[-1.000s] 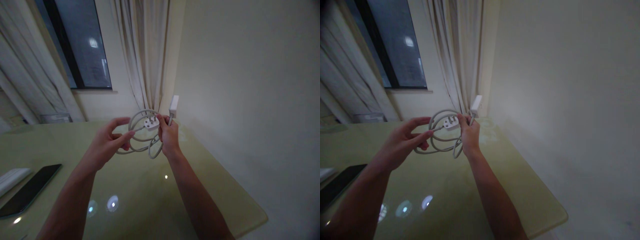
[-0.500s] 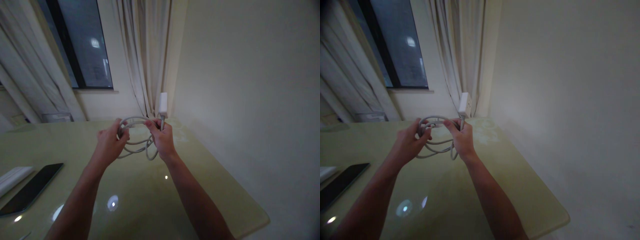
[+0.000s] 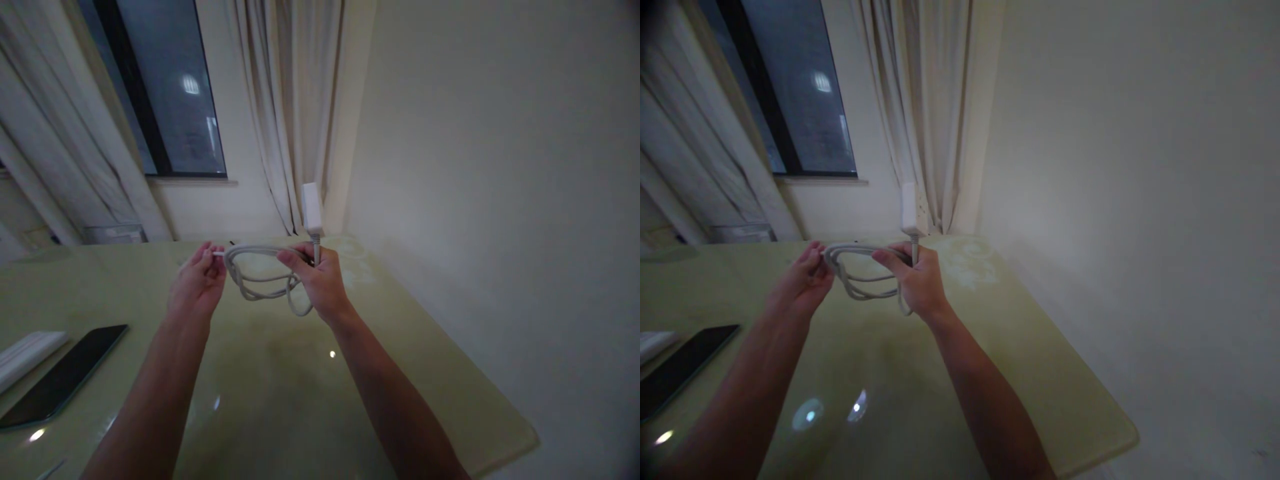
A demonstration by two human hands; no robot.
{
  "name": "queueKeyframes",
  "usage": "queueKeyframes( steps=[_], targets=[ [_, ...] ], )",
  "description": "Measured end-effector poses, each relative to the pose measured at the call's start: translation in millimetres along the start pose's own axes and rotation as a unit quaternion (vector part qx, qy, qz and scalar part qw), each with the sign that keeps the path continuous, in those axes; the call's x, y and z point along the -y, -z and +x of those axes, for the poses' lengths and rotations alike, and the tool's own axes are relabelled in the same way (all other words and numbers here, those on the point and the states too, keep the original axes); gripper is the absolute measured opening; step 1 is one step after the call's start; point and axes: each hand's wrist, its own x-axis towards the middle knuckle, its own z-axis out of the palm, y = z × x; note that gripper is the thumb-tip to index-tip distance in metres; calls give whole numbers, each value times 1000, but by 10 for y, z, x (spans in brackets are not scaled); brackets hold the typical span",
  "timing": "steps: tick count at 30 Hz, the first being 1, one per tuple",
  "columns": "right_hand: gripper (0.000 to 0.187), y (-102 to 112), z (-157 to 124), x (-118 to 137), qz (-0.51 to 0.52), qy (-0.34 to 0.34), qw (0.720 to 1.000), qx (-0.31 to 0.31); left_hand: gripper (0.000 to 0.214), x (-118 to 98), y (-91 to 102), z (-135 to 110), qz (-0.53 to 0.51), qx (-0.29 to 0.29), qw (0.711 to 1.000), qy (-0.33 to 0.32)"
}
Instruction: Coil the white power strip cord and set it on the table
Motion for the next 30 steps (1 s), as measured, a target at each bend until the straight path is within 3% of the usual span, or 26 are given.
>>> queueKeyframes(
  steps=[4,7,9,11,15,18,20,24,30],
  targets=[
    [30,-81,-84,102,27,-31,999,-1,30,-206,158,107,-38,-89,993,-61],
    [31,-74,-101,185,43,-37,998,1,28,-311,100,-19,-28,-56,992,-114],
    [34,-49,-83,206,57,-28,998,-7,19,-312,-7,-167,-2,5,989,-145],
    [36,-23,-53,191,70,-26,997,-16,14,-257,-116,-327,57,109,981,-149],
    [35,19,-6,93,53,-26,998,-19,52,-89,-228,-594,182,298,929,-122],
    [38,73,36,25,28,-9,999,-44,64,-16,-248,-718,218,383,895,-70],
    [45,138,76,3,-2,-2,998,-61,54,1,-266,-765,218,375,899,-68],
    [65,313,133,58,-148,14,986,-81,38,8,-302,-744,174,277,939,-110],
    [83,453,73,272,-308,13,951,-34,33,-16,-258,-537,142,154,963,-167]
  ],
)
